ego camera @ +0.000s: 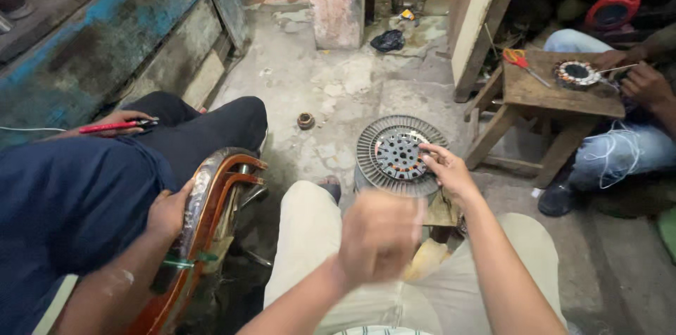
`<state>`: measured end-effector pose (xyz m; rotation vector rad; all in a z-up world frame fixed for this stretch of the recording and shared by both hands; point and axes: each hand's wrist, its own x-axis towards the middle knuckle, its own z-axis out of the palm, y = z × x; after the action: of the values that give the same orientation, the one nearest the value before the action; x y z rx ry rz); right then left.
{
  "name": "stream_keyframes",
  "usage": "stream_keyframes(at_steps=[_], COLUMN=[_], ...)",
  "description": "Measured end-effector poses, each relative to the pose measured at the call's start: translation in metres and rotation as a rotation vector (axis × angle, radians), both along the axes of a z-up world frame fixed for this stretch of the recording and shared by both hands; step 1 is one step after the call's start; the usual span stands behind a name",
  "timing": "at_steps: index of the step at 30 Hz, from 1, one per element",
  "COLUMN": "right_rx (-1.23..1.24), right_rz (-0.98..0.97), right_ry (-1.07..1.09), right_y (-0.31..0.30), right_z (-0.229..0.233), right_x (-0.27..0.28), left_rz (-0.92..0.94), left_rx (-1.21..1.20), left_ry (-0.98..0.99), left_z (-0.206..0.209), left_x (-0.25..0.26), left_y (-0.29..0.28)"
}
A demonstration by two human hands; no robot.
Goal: The person sits on a chair and works on a circular electrical component resting on their lap. They use their hands to adjust small parts and wires within the component's slots. Another person nearby is also working on a similar component.
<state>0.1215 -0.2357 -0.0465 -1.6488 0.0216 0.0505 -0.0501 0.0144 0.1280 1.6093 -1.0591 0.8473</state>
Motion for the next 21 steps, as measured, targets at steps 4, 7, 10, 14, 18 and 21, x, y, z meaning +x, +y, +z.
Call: stream_keyframes(at_steps=[4, 7, 10, 14, 18, 21], right_rx=[-0.004, -0.005, 0.053, 0.129, 0.172, 0.169], right_rz=[0.021, -0.037, -0.047, -0.093, -0.071, -0.043], right_ry=[-0.009, 0.116, 0.137, 0.154, 0.133, 0.171], right_y=[-0.008, 0.001, 0.006, 0.007, 0.006, 0.001], right_z=[0.013, 0.026, 0.034, 0.033, 0.027, 0.026], right_x=[-0.015, -0.021, -0.027, -0.033, -0.034, -0.035], left_rz=[0.243, 0.468, 0.571, 0.613, 0.646, 0.579], left_rx=[0.129, 0.279, 0.236, 0.272, 0.361, 0.401], left_ry=[0.505, 0.682, 0.703, 0.629, 0.585, 0.575], left_z=[-0.041, -0.085, -0.126, -0.160, -0.155, -0.135], left_x=[0.078, 0.119, 0.147, 0.155, 0.141, 0.134], left_y=[-0.026, -0.041, -0.055, -0.068, -0.068, -0.063])
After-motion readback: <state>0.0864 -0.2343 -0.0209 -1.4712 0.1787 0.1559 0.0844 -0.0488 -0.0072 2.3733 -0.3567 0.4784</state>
